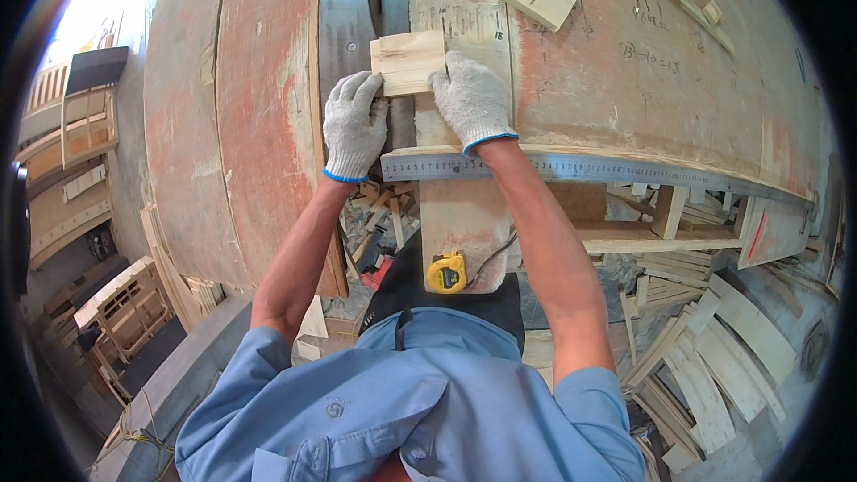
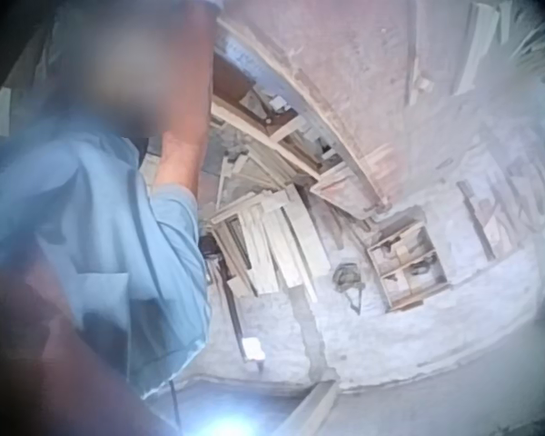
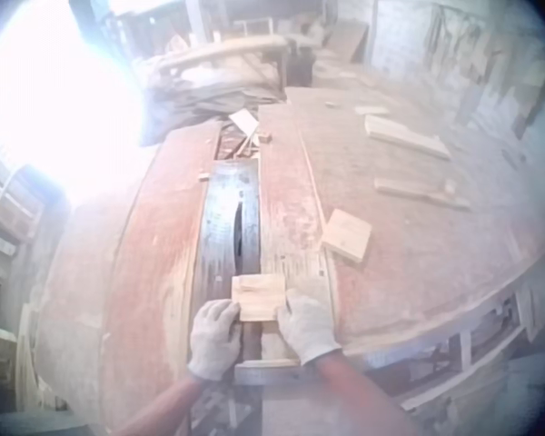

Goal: The person measures and marks a wooden plank, cuts it with a table saw, and then assembles a wooden frame by attaching smaller pieces using a nail gun. The person also picks up wood scraps and connects an air hose to the nail gun.

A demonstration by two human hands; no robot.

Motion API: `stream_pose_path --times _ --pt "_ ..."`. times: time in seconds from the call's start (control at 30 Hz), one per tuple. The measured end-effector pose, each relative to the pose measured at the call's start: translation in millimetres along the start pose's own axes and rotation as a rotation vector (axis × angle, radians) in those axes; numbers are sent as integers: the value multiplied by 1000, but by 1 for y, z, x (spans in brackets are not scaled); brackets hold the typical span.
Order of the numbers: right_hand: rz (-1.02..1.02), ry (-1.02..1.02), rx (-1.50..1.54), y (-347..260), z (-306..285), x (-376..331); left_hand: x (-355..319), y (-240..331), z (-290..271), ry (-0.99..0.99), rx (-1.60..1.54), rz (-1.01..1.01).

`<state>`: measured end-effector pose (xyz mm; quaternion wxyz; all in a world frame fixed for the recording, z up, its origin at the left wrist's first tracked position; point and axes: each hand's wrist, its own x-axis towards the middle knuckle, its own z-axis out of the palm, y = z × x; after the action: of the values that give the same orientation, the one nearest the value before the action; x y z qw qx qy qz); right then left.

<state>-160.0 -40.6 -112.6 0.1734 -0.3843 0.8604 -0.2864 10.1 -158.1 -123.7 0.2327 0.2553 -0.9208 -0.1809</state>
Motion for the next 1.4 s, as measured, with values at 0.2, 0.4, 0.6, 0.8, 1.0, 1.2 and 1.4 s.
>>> stream_pose_path --times 0.2,0.4,0.6,0.8,1.0,1.2,1.4 --pt "-48 34 71 -2 1 -8 -3 7 -11 -36 -57 -63" --pt "58 119 340 -8 -18 -40 -14 44 -47 -97 -266 -145" --pt "470 234 924 42 -71 -46 -11 105 -43 -231 -589 -272" --pt "624 550 958 168 -149 -44 0 133 10 -430 -485 -114" --pt "627 588 804 228 -202 -52 5 156 38 -482 -229 -54" --pt "639 491 886 245 -209 -47 2 163 38 -421 -175 -27" --pt "628 278 972 186 -200 -51 12 169 25 -417 -158 -87"
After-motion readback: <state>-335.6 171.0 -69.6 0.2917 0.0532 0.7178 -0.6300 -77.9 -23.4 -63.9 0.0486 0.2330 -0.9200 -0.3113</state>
